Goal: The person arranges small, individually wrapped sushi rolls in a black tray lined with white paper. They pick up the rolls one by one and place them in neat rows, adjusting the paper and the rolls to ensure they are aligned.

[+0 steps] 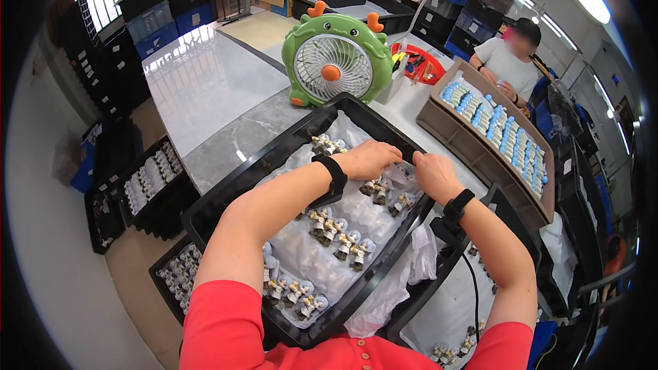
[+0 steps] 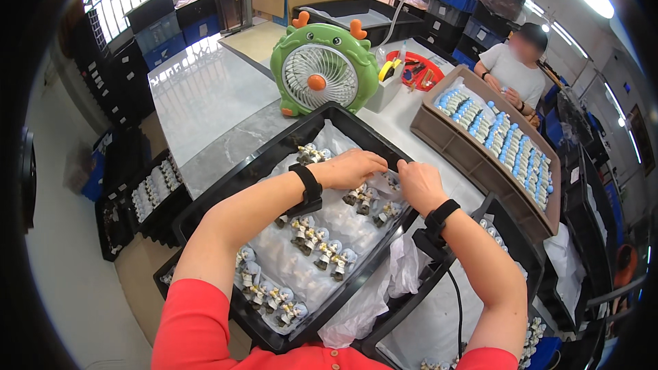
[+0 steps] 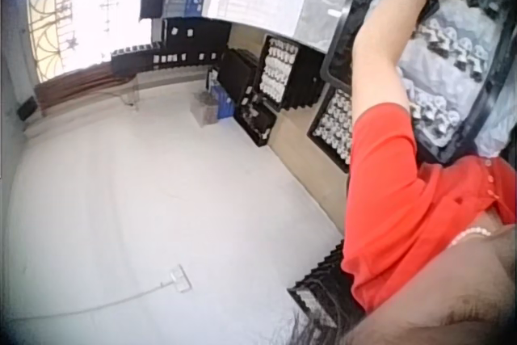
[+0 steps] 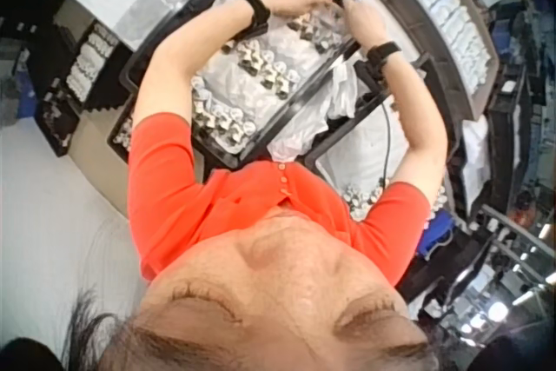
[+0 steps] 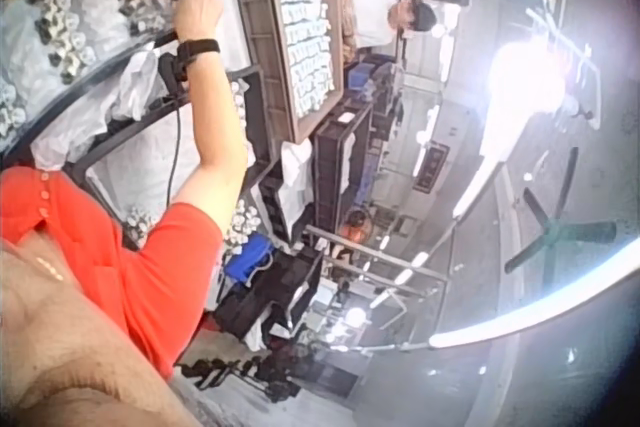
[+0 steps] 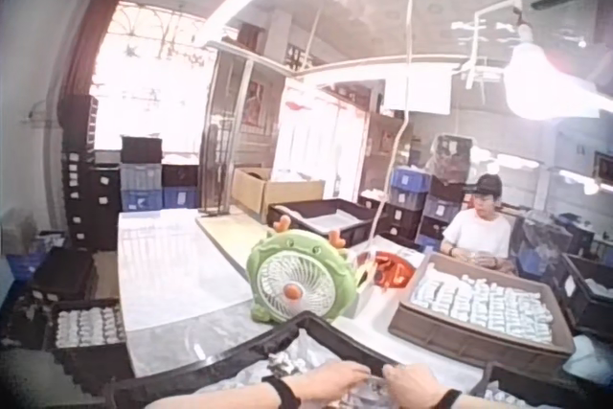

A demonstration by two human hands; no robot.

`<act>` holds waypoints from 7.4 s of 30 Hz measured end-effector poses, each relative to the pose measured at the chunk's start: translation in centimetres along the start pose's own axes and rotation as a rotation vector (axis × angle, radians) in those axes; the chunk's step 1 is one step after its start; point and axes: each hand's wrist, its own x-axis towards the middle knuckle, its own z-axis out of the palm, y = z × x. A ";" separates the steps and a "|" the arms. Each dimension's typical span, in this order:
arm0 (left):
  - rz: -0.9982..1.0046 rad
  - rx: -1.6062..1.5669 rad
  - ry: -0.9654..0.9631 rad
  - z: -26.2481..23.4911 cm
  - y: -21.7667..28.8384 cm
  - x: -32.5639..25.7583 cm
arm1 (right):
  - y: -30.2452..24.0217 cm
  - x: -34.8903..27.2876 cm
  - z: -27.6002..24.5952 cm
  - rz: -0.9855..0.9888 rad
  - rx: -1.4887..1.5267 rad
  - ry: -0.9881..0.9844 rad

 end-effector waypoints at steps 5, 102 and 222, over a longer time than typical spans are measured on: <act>0.016 0.133 -0.032 0.0 -0.1 -0.1 | -1.9 1.1 -0.4 -0.020 -0.049 0.025; -0.349 0.049 0.025 -5.1 -6.2 -1.8 | -0.7 2.1 1.9 -0.049 0.498 -0.131; -0.491 0.288 0.221 -3.6 1.3 -7.9 | -3.1 0.3 -0.5 -0.233 0.500 -0.287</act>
